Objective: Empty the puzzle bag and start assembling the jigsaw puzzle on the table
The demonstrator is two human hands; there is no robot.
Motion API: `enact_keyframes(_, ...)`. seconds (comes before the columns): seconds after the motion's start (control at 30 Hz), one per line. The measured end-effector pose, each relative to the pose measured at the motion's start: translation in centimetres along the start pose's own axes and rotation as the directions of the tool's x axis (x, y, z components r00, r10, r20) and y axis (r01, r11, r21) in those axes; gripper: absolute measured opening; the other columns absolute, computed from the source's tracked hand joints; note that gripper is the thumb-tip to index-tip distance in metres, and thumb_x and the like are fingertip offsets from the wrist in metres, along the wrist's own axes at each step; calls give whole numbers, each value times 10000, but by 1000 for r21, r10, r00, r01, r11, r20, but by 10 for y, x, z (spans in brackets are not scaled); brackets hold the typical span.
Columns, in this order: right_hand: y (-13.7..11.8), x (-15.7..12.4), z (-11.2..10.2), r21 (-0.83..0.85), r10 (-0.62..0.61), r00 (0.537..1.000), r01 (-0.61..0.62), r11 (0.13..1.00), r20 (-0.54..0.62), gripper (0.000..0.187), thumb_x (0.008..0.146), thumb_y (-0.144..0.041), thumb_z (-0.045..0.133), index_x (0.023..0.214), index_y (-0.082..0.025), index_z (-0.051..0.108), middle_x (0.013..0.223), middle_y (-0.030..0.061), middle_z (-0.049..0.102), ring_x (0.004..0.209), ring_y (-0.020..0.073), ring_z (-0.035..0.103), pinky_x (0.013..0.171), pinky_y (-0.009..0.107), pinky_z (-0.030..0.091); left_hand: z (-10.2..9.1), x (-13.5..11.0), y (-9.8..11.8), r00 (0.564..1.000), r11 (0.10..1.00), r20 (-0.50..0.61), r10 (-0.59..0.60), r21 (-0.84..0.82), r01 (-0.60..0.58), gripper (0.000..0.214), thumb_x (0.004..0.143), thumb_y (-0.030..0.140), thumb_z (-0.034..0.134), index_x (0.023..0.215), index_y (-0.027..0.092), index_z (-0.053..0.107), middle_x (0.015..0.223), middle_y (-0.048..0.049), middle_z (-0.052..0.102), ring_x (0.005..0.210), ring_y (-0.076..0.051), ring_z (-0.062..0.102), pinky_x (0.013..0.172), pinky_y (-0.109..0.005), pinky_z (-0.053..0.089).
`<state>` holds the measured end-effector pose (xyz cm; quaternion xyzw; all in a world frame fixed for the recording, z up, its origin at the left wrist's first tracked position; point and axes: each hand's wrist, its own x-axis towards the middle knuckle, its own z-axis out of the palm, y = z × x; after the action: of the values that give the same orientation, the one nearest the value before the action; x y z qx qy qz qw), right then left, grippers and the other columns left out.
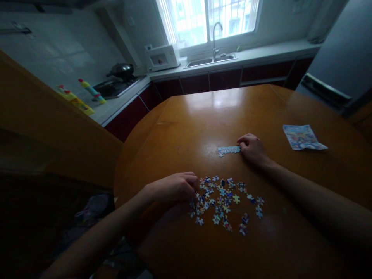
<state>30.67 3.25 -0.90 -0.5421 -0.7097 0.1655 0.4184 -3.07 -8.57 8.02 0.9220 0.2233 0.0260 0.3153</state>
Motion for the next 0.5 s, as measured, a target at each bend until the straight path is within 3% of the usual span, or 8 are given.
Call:
enact_keyframes(0.2,-2,1,-1,4,7,1000,-7,1000,4,190,800,-165,547,772,-194,733,887,89,701,876,242,646,855,394,497,-2,1,2,997,998,51,-50,32,49,69,929,215,685,937,270,726,1053,-32,657,1000,-182,572,870,-287,483)
enact_keyframes(0.5,-3,0,-1,-15,21,1000,-21,1000,13,196,804,-158,551,792,-173,745,902,99,708,882,241,645,846,372,489,0,2,4,999,994,25,-49,97,46,65,896,175,691,927,232,698,1066,-42,630,1017,-190,564,894,-290,501)
